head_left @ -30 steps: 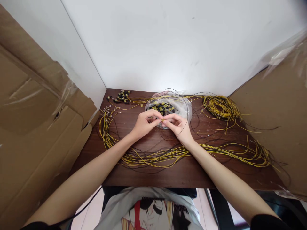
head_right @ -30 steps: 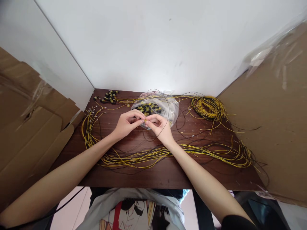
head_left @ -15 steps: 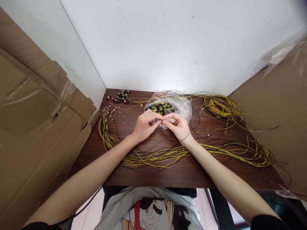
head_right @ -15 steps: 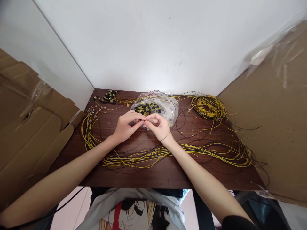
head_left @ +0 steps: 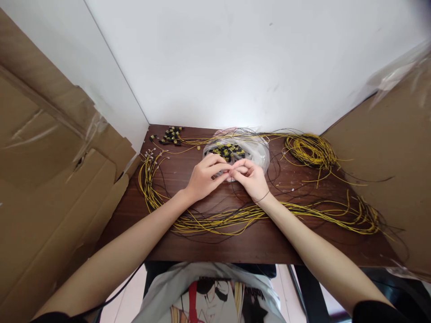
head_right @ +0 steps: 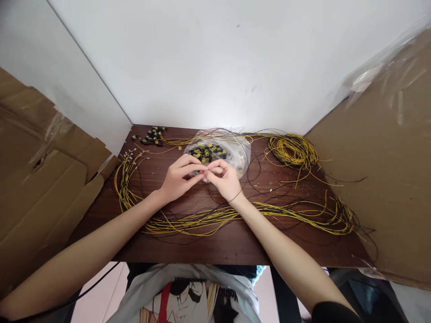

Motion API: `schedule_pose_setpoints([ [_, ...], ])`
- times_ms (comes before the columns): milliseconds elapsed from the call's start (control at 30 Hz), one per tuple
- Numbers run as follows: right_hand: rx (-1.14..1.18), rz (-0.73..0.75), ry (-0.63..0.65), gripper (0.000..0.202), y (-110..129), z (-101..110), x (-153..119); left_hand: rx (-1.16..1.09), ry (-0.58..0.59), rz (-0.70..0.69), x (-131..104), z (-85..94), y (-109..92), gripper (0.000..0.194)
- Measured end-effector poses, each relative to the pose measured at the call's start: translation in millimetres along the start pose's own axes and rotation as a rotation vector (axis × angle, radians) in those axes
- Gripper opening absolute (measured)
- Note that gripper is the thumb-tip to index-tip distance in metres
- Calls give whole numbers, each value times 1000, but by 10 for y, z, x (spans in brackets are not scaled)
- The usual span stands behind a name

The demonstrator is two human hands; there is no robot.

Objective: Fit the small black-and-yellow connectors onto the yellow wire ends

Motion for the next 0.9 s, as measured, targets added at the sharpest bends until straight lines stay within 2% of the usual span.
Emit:
schedule_pose_setpoints([
  [133, -1, -2, -25, 33, 12, 4, -6, -7, 6, 1, -15, -13, 14, 15],
  [400, -29, -5, 9, 34, 25, -2, -16, -28, -5, -3, -24, -8, 29, 17],
  [633, -57, 44, 7, 37, 67, -32, -39, -21, 7, -6, -30, -15, 43, 19],
  [900, -67, 64, 18, 36, 83, -46, -41, -72, 30, 98, -1, 1, 45, 13],
])
Point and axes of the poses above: each hand's wrist, its own x-axis towards the middle knuckle, its own z-axis out of the back of the hand, y = z × x, the point moved 5 cm from there along x, towards the middle knuckle, and after that the axes turned 5 degrees about y, right-handed, at the moved point
